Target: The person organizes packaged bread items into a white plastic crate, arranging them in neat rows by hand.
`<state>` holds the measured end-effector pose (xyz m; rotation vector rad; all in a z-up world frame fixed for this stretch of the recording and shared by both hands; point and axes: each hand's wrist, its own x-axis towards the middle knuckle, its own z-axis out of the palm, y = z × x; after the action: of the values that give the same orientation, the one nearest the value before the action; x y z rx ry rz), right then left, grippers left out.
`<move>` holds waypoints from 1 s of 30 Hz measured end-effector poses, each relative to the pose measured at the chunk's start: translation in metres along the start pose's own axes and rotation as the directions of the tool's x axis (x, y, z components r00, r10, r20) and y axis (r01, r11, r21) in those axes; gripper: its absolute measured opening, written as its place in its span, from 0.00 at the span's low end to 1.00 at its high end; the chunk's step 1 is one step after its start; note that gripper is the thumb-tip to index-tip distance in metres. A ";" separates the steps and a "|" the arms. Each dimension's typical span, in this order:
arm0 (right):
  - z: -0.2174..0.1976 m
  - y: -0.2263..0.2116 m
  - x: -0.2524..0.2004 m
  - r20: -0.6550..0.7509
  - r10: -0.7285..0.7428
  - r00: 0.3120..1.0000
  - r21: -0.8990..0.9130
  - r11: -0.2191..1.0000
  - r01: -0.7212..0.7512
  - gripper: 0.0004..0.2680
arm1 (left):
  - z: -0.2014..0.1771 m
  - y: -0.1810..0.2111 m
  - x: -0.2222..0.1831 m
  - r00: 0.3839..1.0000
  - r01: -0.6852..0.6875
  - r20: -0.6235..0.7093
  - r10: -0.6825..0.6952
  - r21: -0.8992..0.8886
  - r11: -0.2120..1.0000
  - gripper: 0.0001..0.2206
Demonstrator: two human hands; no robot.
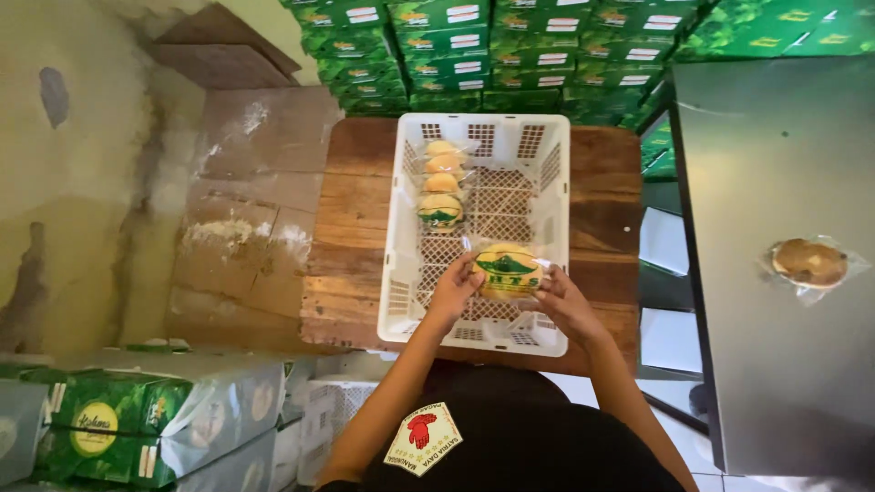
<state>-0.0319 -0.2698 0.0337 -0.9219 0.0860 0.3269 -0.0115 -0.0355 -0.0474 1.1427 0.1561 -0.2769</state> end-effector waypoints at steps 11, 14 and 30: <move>-0.003 0.118 0.068 -0.090 0.259 0.962 -0.209 0.939 -0.273 0.21 | -0.060 0.085 -0.055 0.938 -0.169 0.033 0.346 0.914 0.369 0.22; 0.048 0.083 0.083 -0.156 0.225 0.962 -0.262 0.930 -0.260 0.20 | -0.087 0.074 -0.060 0.901 -0.019 -0.069 0.429 0.980 0.196 0.25; 0.016 0.199 0.204 -0.268 0.034 0.963 -0.294 0.949 -0.115 0.22 | -0.121 0.054 -0.055 0.934 0.125 -0.217 0.285 0.943 0.309 0.38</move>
<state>0.0974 -0.0965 -0.1523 -1.2713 0.3203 0.2929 -0.0454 0.1037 -0.0353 2.4483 0.2594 -0.0260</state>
